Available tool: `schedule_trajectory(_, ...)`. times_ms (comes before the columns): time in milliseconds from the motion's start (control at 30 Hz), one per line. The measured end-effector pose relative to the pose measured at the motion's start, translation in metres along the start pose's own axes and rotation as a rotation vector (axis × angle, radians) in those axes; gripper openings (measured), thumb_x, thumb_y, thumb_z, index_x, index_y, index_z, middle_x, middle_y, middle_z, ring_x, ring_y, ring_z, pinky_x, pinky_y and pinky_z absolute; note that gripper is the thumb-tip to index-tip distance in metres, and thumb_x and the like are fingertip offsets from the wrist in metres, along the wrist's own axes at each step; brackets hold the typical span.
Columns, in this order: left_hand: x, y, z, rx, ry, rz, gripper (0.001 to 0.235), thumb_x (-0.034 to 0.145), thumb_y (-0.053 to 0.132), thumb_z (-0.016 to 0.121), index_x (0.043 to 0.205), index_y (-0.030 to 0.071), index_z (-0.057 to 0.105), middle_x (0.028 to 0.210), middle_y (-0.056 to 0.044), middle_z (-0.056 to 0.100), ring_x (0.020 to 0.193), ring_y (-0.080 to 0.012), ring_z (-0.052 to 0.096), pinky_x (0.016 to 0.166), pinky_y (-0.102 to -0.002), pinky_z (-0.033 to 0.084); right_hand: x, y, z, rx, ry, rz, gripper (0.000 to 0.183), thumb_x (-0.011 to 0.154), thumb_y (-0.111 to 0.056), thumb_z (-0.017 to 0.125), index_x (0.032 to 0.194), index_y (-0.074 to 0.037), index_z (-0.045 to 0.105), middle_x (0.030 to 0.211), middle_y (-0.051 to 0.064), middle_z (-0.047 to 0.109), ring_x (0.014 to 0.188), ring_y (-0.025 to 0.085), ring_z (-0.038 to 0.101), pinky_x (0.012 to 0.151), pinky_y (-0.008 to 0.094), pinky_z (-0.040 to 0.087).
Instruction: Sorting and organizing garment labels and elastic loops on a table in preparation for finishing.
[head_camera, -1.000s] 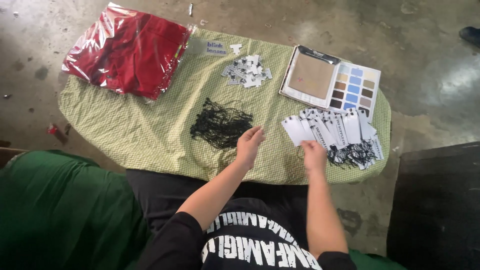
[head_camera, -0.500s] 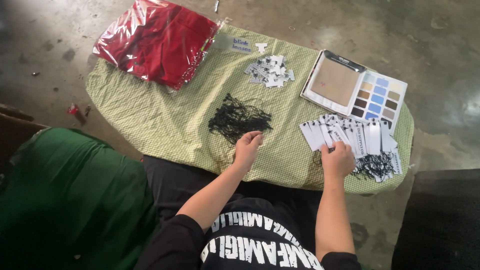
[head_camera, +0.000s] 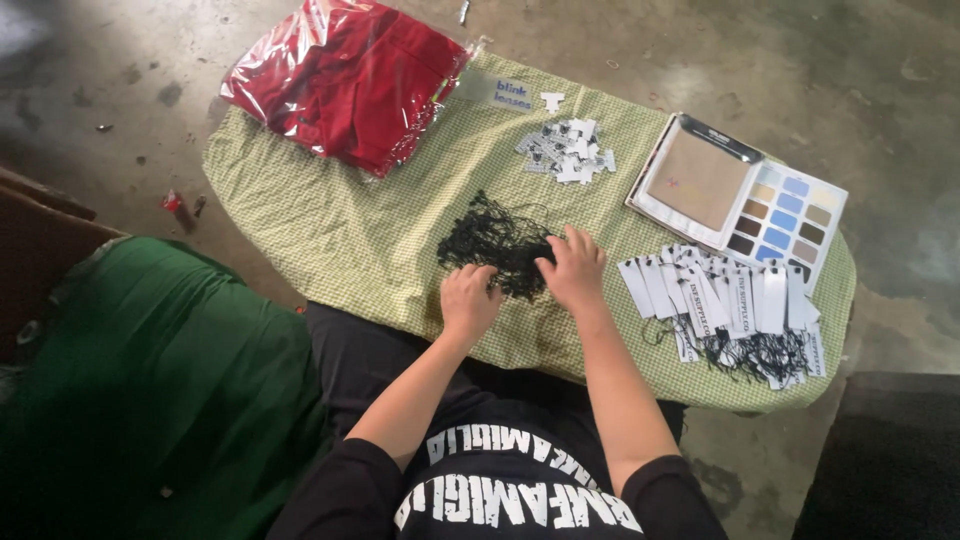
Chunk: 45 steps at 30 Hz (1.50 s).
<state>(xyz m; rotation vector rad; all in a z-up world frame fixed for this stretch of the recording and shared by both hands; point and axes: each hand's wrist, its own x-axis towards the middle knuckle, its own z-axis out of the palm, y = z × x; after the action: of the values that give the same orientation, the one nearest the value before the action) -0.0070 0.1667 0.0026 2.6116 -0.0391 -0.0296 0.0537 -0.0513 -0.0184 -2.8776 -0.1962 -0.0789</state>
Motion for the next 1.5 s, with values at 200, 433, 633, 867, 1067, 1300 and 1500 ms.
schedule_trajectory(200,0.012,0.000,-0.008,0.059,-0.160,0.033,0.043,0.090,0.036,0.073,0.128,0.016,0.067,0.108,-0.005,0.067,0.105,-0.0276,0.067,0.086,-0.041,0.050,-0.008,-0.044,-0.021,-0.017,-0.230,-0.070,0.074,0.089,-0.067,0.065,0.149,-0.024,0.051,0.159,0.013,0.040,0.147,0.038,0.036,0.114,0.067,0.031)
schedule_trajectory(433,0.070,-0.008,0.050,-0.001,-0.075,0.084,0.027,0.092,0.027,0.070,0.118,0.022,0.073,0.106,0.000,0.073,0.102,-0.0237,0.071,0.087,-0.038,0.053,-0.023,-0.029,0.006,-0.041,-0.128,-0.229,0.057,0.080,-0.022,0.063,0.138,-0.023,0.061,0.144,0.000,0.055,0.141,0.022,0.045,0.109,0.046,0.038)
schedule_trajectory(633,0.074,0.028,-0.042,0.034,-0.038,0.219,0.049,0.086,0.041,0.074,0.129,0.020,0.065,0.122,-0.003,0.063,0.118,-0.0267,0.059,0.097,-0.042,0.046,-0.012,-0.004,0.003,0.152,-0.087,0.100,0.027,0.093,-0.020,0.067,0.119,-0.028,0.070,0.113,-0.005,0.068,0.115,0.020,0.067,0.097,0.038,0.055)
schedule_trajectory(867,0.093,0.029,-0.011,0.234,-0.273,0.348,0.070,0.086,0.042,0.075,0.147,0.021,0.051,0.137,-0.004,0.053,0.140,-0.0332,0.034,0.113,-0.053,0.024,-0.004,-0.021,-0.016,0.973,0.089,0.532,0.021,0.088,-0.011,0.074,0.109,-0.012,0.077,0.101,0.007,0.075,0.100,0.023,0.069,0.083,0.039,0.056)
schedule_trajectory(1067,0.099,0.023,0.025,-0.188,-0.262,0.008,0.024,0.092,0.022,0.068,0.115,0.019,0.073,0.106,-0.002,0.072,0.110,-0.0246,0.065,0.090,-0.040,0.051,0.001,-0.035,-0.016,1.224,0.161,0.534,0.019,0.089,-0.003,0.070,0.107,-0.006,0.074,0.097,0.007,0.071,0.096,0.019,0.063,0.083,0.035,0.055)
schedule_trajectory(1300,0.085,0.013,-0.010,-0.656,-0.200,-0.374,0.046,0.090,0.015,0.070,0.136,0.021,0.066,0.140,-0.008,0.060,0.132,-0.0303,0.058,0.104,-0.045,0.055,0.005,-0.037,-0.016,0.711,-0.017,0.130,0.023,0.091,-0.011,0.073,0.114,-0.015,0.078,0.115,0.009,0.075,0.116,0.032,0.068,0.097,0.043,0.055)
schedule_trajectory(1500,0.064,0.016,-0.047,-0.094,0.113,0.134,0.038,0.087,0.022,0.073,0.123,0.010,0.073,0.126,-0.012,0.069,0.129,-0.0370,0.059,0.098,-0.050,0.053,0.009,-0.051,-0.050,0.562,0.083,0.093,0.022,0.091,-0.006,0.063,0.102,-0.016,0.080,0.108,0.008,0.076,0.112,0.031,0.069,0.098,0.044,0.054)
